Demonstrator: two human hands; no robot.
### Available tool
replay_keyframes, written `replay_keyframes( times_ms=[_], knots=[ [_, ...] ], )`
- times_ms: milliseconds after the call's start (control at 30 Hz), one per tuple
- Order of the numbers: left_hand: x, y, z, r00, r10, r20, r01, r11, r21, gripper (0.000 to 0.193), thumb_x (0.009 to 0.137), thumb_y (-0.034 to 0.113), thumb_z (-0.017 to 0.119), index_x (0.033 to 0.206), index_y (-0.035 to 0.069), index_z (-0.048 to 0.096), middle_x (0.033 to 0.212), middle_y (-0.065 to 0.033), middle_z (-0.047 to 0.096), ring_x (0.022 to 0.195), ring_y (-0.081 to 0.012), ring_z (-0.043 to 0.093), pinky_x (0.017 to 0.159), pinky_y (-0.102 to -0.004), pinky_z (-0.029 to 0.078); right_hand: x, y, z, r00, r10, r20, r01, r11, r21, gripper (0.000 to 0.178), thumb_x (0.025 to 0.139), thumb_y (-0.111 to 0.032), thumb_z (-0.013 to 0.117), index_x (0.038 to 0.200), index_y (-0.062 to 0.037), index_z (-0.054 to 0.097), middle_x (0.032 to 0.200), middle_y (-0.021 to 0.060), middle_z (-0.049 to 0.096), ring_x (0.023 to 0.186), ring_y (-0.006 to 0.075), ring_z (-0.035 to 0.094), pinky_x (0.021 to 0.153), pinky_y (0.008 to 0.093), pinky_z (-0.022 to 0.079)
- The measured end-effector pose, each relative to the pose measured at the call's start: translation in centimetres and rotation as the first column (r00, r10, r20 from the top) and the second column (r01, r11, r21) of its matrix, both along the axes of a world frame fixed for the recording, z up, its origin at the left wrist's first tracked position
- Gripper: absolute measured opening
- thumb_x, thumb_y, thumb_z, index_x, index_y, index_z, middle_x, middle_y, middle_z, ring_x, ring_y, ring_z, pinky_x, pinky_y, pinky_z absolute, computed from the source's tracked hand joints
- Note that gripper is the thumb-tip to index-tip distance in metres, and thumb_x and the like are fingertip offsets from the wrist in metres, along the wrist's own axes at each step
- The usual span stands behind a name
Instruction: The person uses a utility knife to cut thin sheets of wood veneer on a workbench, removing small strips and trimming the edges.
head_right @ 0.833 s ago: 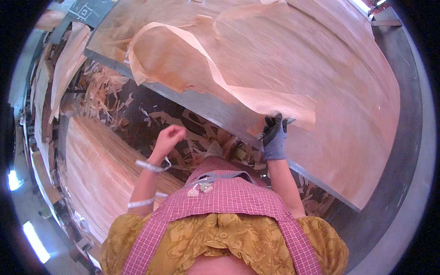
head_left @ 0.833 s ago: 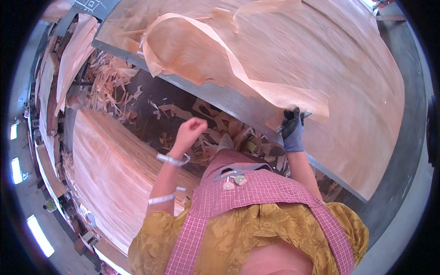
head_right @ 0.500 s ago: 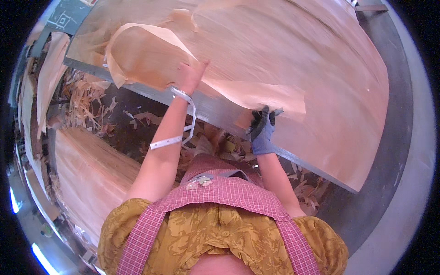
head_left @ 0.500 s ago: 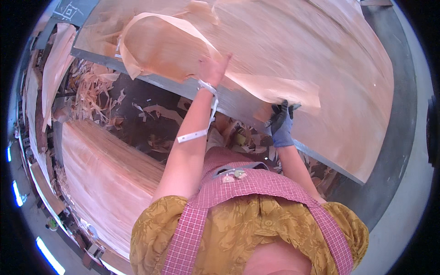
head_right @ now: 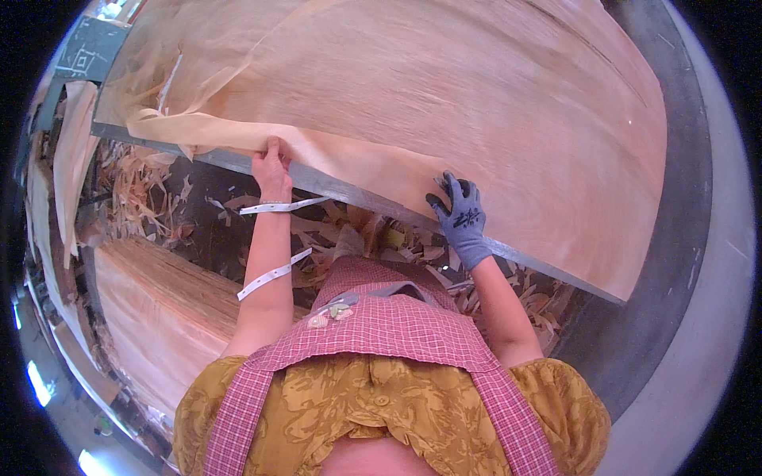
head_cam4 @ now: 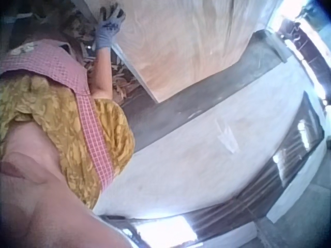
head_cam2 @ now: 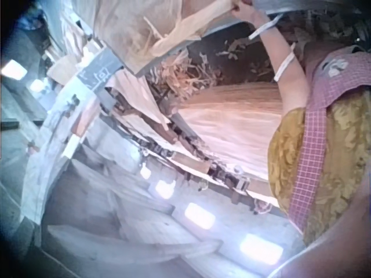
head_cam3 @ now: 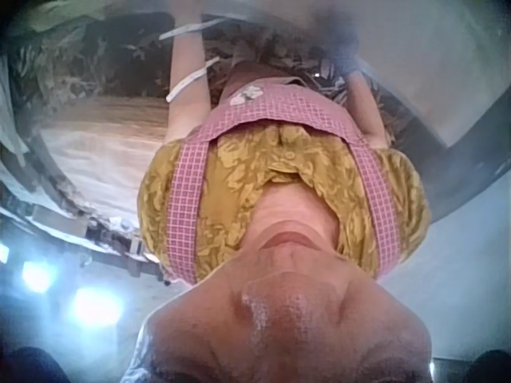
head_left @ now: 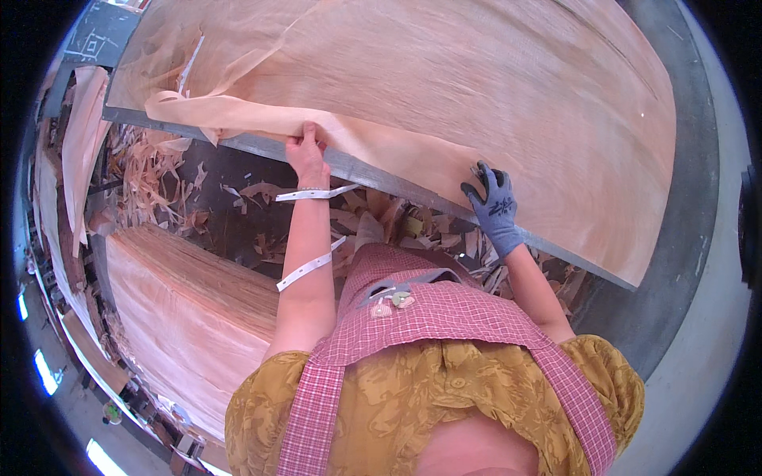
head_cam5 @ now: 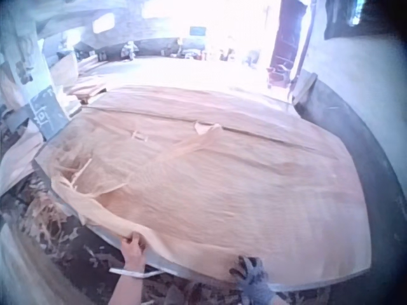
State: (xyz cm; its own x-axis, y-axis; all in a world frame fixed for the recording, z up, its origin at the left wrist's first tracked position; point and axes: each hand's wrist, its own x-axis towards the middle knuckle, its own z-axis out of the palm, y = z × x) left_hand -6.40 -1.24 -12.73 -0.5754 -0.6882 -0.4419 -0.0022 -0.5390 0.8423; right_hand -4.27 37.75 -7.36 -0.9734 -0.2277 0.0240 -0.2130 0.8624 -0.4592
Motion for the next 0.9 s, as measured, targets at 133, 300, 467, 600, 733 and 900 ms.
replay_keyframes(
  times_ms=[133, 300, 467, 600, 733, 900],
  knots=[
    [1.2, -0.5, 0.0, 1.000, -0.006, 0.014, 0.006, 1.000, -0.010, 0.021, 0.094, 0.017, 0.071, 0.111, 0.011, 0.060, 0.106, -0.0030, 0.066, 0.088, -0.0141, 0.065, 0.068, -0.0322, 0.056, -0.3, 1.2, -2.0, 1.000, 0.029, 0.002, -0.029, 0.998, 0.056, 0.067, 0.081, -0.041, 0.077, 0.139, -0.0152, 0.053, 0.122, 0.0177, 0.055, 0.111, 0.0370, 0.054, 0.089, 0.0470, 0.050],
    [1.4, -4.1, -0.1, 0.997, 0.025, 0.067, -0.020, 0.998, -0.063, 0.022, 0.093, 0.026, 0.071, 0.106, 0.011, 0.063, 0.093, 0.0002, 0.068, 0.073, -0.0117, 0.064, 0.055, -0.0253, 0.049, -1.5, -0.1, -1.5, 0.999, 0.048, 0.000, -0.048, 0.996, 0.080, 0.064, 0.081, -0.042, 0.077, 0.136, -0.0169, 0.056, 0.119, 0.0166, 0.055, 0.110, 0.0359, 0.055, 0.087, 0.0466, 0.051],
    [1.0, -9.6, -0.4, 0.963, 0.026, 0.270, 0.051, 0.960, -0.274, 0.026, 0.089, 0.032, 0.076, 0.085, 0.009, 0.064, 0.069, 0.0024, 0.058, 0.050, -0.0069, 0.049, 0.040, -0.0229, 0.033, -2.7, -1.2, -0.6, 0.999, 0.030, 0.040, -0.033, 0.996, 0.087, 0.059, 0.080, -0.041, 0.078, 0.131, -0.0176, 0.059, 0.113, 0.0158, 0.056, 0.108, 0.0342, 0.057, 0.085, 0.0454, 0.052],
    [0.0, -11.5, -0.3, 0.966, 0.023, 0.259, 0.067, 0.940, -0.335, 0.031, 0.087, 0.032, 0.078, 0.077, 0.008, 0.061, 0.061, 0.0019, 0.053, 0.046, -0.0073, 0.045, 0.038, -0.0244, 0.030, -2.5, -0.4, -1.1, 0.999, 0.042, 0.014, -0.043, 0.997, 0.062, 0.057, 0.080, -0.040, 0.078, 0.129, -0.0168, 0.061, 0.115, 0.0162, 0.056, 0.107, 0.0344, 0.058, 0.085, 0.0446, 0.052],
    [0.5, -13.9, -1.9, 0.927, 0.091, 0.365, 0.124, 0.842, -0.525, 0.030, 0.081, 0.026, 0.083, 0.081, 0.000, 0.069, 0.069, -0.0043, 0.064, 0.059, -0.0102, 0.057, 0.051, -0.0280, 0.043, -2.3, -1.0, -1.0, 0.999, 0.045, 0.002, -0.045, 0.998, 0.032, 0.056, 0.081, -0.037, 0.078, 0.130, -0.0153, 0.061, 0.116, 0.0164, 0.057, 0.108, 0.0345, 0.058, 0.087, 0.0438, 0.051],
    [0.9, -13.6, -0.9, 0.817, 0.115, 0.564, 0.316, 0.730, -0.606, 0.034, 0.078, 0.027, 0.080, 0.095, -0.002, 0.075, 0.085, -0.0161, 0.075, 0.080, -0.0220, 0.072, 0.072, -0.0360, 0.052, -1.8, -0.7, -1.0, 0.999, 0.031, 0.011, -0.032, 0.999, 0.040, 0.057, 0.081, -0.035, 0.079, 0.131, -0.0136, 0.061, 0.117, 0.0168, 0.058, 0.109, 0.0347, 0.058, 0.090, 0.0433, 0.050]
  ],
)
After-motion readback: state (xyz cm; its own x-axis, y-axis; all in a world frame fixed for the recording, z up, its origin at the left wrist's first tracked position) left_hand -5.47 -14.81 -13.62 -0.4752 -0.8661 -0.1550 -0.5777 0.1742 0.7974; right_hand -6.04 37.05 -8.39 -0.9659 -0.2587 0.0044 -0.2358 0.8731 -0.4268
